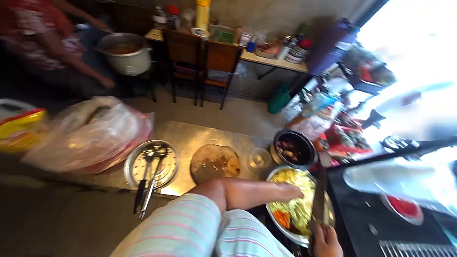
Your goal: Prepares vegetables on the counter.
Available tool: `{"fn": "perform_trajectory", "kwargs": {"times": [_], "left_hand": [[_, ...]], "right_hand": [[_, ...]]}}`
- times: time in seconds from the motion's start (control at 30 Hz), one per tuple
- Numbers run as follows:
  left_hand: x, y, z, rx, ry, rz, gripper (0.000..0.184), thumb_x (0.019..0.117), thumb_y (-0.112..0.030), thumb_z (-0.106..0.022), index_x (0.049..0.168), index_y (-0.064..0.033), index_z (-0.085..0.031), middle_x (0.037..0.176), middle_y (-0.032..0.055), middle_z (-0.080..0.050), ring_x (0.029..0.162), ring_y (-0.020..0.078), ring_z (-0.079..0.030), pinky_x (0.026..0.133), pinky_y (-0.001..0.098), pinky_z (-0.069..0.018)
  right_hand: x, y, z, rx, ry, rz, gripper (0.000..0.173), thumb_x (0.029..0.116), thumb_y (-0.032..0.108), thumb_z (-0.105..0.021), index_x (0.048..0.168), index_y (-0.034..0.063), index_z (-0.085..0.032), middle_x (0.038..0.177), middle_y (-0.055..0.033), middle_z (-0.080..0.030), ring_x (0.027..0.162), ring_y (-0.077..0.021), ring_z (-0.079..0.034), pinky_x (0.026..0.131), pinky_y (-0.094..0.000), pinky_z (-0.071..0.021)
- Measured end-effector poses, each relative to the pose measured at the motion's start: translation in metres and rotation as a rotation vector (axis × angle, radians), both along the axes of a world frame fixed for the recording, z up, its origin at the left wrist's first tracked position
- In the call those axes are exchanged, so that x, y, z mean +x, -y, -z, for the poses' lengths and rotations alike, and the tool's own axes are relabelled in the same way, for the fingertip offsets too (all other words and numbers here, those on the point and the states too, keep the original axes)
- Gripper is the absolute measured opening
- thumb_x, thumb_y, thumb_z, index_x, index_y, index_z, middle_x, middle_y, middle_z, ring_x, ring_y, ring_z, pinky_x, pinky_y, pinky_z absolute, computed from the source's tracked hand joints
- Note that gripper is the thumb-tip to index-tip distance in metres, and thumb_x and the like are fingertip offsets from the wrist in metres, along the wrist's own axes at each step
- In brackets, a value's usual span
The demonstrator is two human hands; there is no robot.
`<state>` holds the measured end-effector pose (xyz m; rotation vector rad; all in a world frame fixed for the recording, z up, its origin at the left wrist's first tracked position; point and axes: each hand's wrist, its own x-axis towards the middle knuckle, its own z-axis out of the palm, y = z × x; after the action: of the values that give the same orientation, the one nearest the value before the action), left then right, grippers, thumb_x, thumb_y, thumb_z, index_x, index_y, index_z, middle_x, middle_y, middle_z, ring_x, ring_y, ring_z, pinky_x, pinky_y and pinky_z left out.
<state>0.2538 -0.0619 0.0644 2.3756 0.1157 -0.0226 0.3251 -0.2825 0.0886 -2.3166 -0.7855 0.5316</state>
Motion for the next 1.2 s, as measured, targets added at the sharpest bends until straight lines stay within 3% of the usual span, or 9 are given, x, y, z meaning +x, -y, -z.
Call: {"fn": "perform_trajectory", "kwargs": {"times": [0.07, 0.17, 0.43, 0.5, 0.57, 0.7, 0.83, 0.97, 1.2], "left_hand": [[-0.002, -0.003, -0.003, -0.01, 0.006, -0.011, 0.039, 0.1037, 0.003, -0.049, 0.139, -0.0067, -0.062, 0.142, 0.0189, -0.06, 0.13, 0.0379, -0.06, 0.108, 0.0579, -0.0489], [0.001, -0.005, -0.008, 0.072, -0.055, 0.02, 0.037, 0.1019, 0.006, -0.049, 0.135, -0.0027, -0.062, 0.138, 0.024, -0.058, 0.123, 0.0443, -0.061, 0.102, 0.0612, -0.0508], [0.007, -0.014, 0.008, 0.132, -0.158, 0.111, 0.041, 0.0977, 0.012, -0.049, 0.133, -0.003, -0.063, 0.137, 0.025, -0.058, 0.128, 0.0436, -0.058, 0.108, 0.0579, -0.0475], [0.006, -0.018, 0.011, 0.126, -0.125, 0.138, 0.044, 0.0966, 0.012, -0.049, 0.134, -0.0056, -0.065, 0.142, 0.0219, -0.057, 0.135, 0.0394, -0.053, 0.116, 0.0536, -0.0412], [0.003, -0.025, 0.009, 0.139, -0.05, 0.14, 0.038, 0.0975, 0.003, -0.055, 0.131, -0.0093, -0.068, 0.146, 0.0166, -0.057, 0.14, 0.0343, -0.049, 0.12, 0.0519, -0.0352], [0.003, -0.052, -0.008, 0.128, 0.036, -0.063, 0.03, 0.1048, -0.022, -0.057, 0.124, -0.0039, -0.071, 0.135, 0.0168, -0.064, 0.132, 0.0324, -0.058, 0.115, 0.0489, -0.043], [0.043, -0.107, -0.014, 0.136, -0.023, -0.268, 0.028, 0.1051, -0.018, -0.058, 0.124, -0.0009, -0.07, 0.132, 0.0212, -0.064, 0.13, 0.0361, -0.058, 0.114, 0.0512, -0.0442], [0.103, -0.165, 0.011, 0.194, -0.092, -0.389, 0.031, 0.1007, -0.011, -0.063, 0.129, 0.0005, -0.067, 0.133, 0.0258, -0.062, 0.132, 0.0418, -0.056, 0.114, 0.0565, -0.0435], [0.192, -0.2, 0.055, 0.257, -0.344, -0.433, 0.047, 0.0948, -0.004, -0.066, 0.141, 0.0014, -0.058, 0.141, 0.0282, -0.057, 0.131, 0.0468, -0.055, 0.108, 0.0648, -0.0464]], "right_hand": [[0.001, -0.006, 0.0, 0.018, 0.023, 0.03, 0.04, 0.11, 0.03, -0.046, 0.133, -0.0018, -0.054, 0.078, -0.0164, -0.065, 0.058, -0.0252, -0.063, 0.056, -0.0486, -0.0569], [0.002, -0.01, -0.001, 0.018, 0.015, 0.052, 0.039, 0.1106, 0.03, -0.044, 0.134, -0.0001, -0.055, 0.079, -0.0162, -0.065, 0.059, -0.0267, -0.063, 0.058, -0.0497, -0.0565], [-0.009, -0.004, -0.002, -0.003, -0.03, 0.095, 0.036, 0.1114, 0.029, -0.042, 0.13, 0.0016, -0.055, 0.072, -0.0097, -0.062, 0.054, -0.0212, -0.061, 0.054, -0.0427, -0.0562], [-0.012, -0.001, 0.001, 0.001, -0.05, 0.107, 0.035, 0.1117, 0.03, -0.041, 0.129, 0.0029, -0.055, 0.069, -0.008, -0.06, 0.051, -0.0198, -0.06, 0.051, -0.0408, -0.0552], [-0.013, 0.004, 0.005, 0.033, -0.077, 0.115, 0.035, 0.1123, 0.031, -0.039, 0.127, 0.0036, -0.055, 0.066, -0.0059, -0.059, 0.048, -0.0177, -0.058, 0.047, -0.0377, -0.054], [-0.017, 0.011, 0.007, 0.158, -0.116, 0.172, 0.035, 0.1131, 0.026, -0.036, 0.131, 0.0003, -0.05, 0.072, -0.0055, -0.063, 0.053, -0.0146, -0.063, 0.051, -0.0334, -0.0573], [-0.009, 0.027, 0.015, 0.226, -0.058, 0.2, 0.035, 0.1101, 0.019, -0.039, 0.133, -0.0044, -0.051, 0.094, -0.0113, -0.065, 0.073, -0.0144, -0.067, 0.067, -0.0327, -0.0602], [-0.002, 0.047, 0.025, 0.207, 0.056, 0.187, 0.03, 0.1066, 0.014, -0.045, 0.123, -0.0065, -0.06, 0.095, -0.015, -0.068, 0.081, -0.0199, -0.069, 0.077, -0.0389, -0.0605], [0.011, 0.092, 0.034, 0.222, 0.059, 0.201, 0.022, 0.1027, 0.004, -0.051, 0.113, -0.0127, -0.062, 0.085, -0.0162, -0.068, 0.073, -0.0179, -0.069, 0.073, -0.0335, -0.0601]]}}
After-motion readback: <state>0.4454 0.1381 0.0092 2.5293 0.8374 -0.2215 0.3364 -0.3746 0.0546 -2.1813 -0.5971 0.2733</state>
